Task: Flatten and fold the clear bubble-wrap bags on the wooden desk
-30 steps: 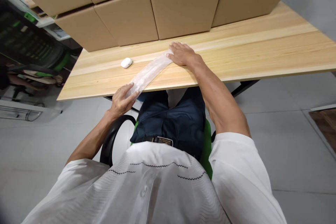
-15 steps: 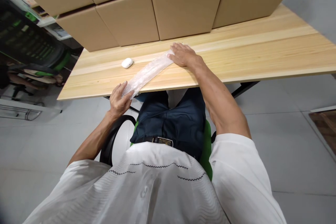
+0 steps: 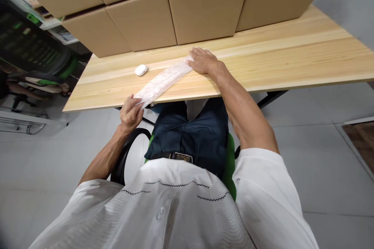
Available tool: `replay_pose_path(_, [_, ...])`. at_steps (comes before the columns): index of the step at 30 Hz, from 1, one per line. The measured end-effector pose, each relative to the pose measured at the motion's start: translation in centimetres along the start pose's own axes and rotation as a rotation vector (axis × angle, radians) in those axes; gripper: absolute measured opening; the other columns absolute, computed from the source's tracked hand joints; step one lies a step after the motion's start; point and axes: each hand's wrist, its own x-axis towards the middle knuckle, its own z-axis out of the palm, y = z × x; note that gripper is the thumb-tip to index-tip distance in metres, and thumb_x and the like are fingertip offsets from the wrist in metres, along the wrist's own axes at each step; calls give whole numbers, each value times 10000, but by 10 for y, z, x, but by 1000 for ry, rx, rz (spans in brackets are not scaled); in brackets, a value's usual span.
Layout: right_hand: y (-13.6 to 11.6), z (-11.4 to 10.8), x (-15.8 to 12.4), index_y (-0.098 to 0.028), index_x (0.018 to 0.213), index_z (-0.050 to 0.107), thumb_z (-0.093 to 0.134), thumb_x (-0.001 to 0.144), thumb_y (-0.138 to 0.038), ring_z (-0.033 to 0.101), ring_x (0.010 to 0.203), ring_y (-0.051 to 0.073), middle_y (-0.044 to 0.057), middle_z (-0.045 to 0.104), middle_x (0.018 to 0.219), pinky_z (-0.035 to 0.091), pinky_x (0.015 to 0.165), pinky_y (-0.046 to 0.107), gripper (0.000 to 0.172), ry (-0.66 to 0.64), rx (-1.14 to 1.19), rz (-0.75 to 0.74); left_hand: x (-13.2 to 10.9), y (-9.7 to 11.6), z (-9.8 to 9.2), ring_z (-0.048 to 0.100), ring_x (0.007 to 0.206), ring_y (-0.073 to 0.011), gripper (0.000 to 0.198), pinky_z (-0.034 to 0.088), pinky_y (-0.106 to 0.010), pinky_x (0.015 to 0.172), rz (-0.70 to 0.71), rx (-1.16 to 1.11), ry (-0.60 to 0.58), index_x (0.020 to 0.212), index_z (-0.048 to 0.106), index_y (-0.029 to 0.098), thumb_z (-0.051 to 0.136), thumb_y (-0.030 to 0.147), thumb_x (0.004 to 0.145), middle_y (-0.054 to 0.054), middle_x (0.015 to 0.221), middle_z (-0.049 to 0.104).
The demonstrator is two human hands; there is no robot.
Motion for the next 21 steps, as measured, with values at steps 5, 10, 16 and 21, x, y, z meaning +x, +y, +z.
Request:
replay_pose_path(5, [3, 1, 2, -166, 2024, 406, 432, 1235, -837, 284, 1979, 491, 193, 332, 2118, 205, 1622, 748, 1036, 13, 10, -20, -1, 3, -2, 899, 1081, -311, 413, 719, -825, 1311, 14, -11, -81, 1088, 857, 290, 610, 589, 1232, -116, 1048, 863])
replay_pose_path(10, [2, 2, 2, -134, 2019, 406, 410, 1242, -824, 272, 1984, 486, 208, 326, 2116, 192, 1628, 727, 1039, 13, 8, -6, 3, 7, -7, 894, 1010, -290, 469, 731, -800, 1310, 25, -61, -145, 976, 812, 287, 588, 595, 1251, -117, 999, 855])
replay_pose_path(16, [-3, -2, -2, -159, 2031, 388, 423, 1243, -792, 252, 1989, 487, 180, 310, 2127, 195, 1626, 738, 1012, -5, -5, 0, 2, 4, -8, 928, 994, -281, 471, 788, -744, 1237, 116, -63, -99, 963, 811, 280, 538, 496, 1280, -115, 1019, 886])
replay_pose_path(21, [-13, -8, -9, -84, 2023, 366, 406, 1260, -685, 223, 2000, 461, 204, 276, 2134, 177, 1642, 667, 972, -23, -24, 17, -2, 4, -5, 937, 1040, -284, 317, 778, -714, 1273, 92, -50, -109, 1032, 819, 285, 635, 434, 1242, -102, 1040, 887])
